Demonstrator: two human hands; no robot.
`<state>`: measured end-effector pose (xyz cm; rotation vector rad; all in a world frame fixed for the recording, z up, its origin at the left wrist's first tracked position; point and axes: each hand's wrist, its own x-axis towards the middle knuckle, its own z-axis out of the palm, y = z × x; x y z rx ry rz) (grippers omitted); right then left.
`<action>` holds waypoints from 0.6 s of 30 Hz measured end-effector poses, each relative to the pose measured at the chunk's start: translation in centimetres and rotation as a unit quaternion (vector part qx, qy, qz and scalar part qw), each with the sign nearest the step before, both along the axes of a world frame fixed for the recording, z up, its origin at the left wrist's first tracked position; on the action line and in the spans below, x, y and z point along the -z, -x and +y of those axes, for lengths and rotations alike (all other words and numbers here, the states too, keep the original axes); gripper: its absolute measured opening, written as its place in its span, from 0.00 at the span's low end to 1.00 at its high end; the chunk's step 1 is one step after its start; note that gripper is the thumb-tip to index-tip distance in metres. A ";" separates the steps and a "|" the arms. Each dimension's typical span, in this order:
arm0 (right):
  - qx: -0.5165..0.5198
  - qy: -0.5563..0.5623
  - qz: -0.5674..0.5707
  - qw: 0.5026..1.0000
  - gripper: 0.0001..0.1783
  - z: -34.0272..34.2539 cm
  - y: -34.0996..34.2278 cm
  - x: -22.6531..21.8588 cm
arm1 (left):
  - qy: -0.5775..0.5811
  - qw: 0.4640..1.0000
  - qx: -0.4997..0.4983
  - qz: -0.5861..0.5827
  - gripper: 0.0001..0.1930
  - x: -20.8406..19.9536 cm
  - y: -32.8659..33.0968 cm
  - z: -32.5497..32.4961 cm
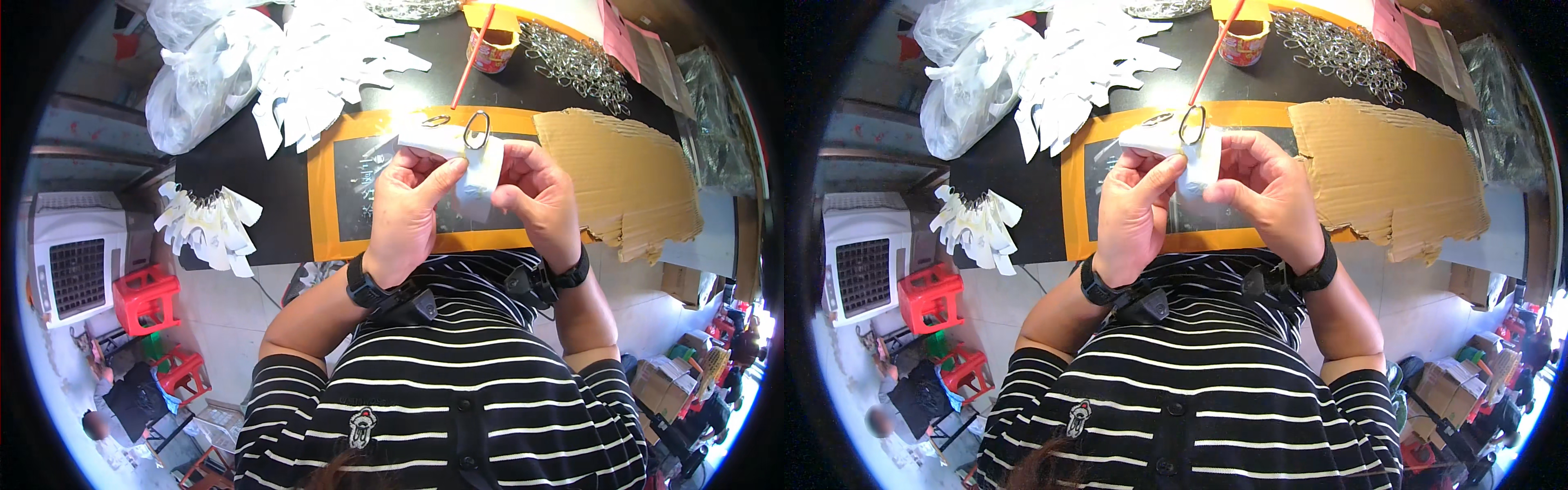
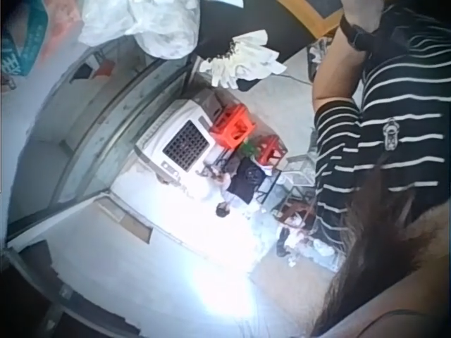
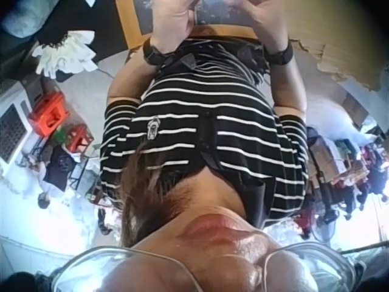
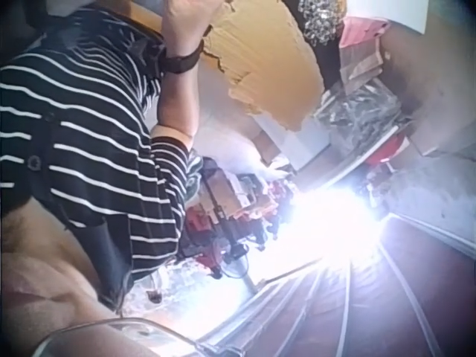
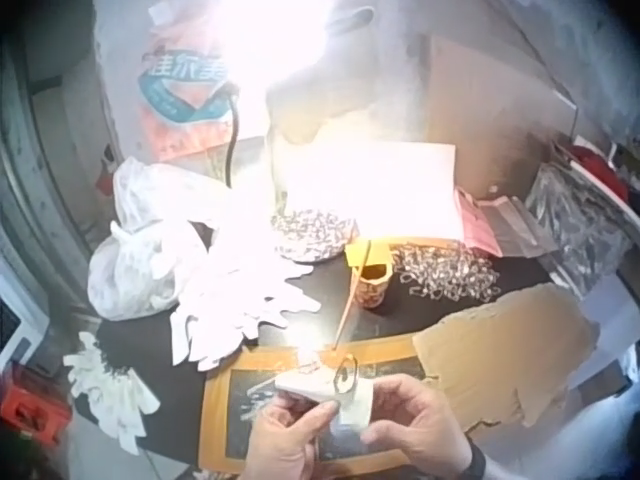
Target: Assembling metal rings or eyelets onto white shoe upper components by hand.
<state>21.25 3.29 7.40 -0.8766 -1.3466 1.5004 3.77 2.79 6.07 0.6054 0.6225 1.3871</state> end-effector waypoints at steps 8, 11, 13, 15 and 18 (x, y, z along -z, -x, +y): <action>0.073 -0.002 -0.086 0.994 0.12 0.1 -0.1 -0.9 | -0.025 0.995 0.012 0.091 0.14 1.6 -0.1 -0.8; 0.086 -0.055 -0.118 0.988 0.11 0.2 0.0 -0.9 | -0.022 0.990 0.012 0.140 0.13 1.2 0.1 -0.8; 0.092 -0.093 -0.122 0.984 0.12 0.4 0.0 -0.6 | -0.022 0.986 0.015 0.165 0.12 1.1 0.4 -0.7; 0.097 -0.109 -0.122 0.982 0.11 0.4 -0.1 -0.3 | 0.022 0.992 0.056 0.111 0.09 1.4 0.8 -0.7; 0.112 -0.120 -0.124 0.979 0.11 0.3 0.1 0.0 | 0.028 0.996 0.052 0.074 0.09 1.3 0.4 -0.9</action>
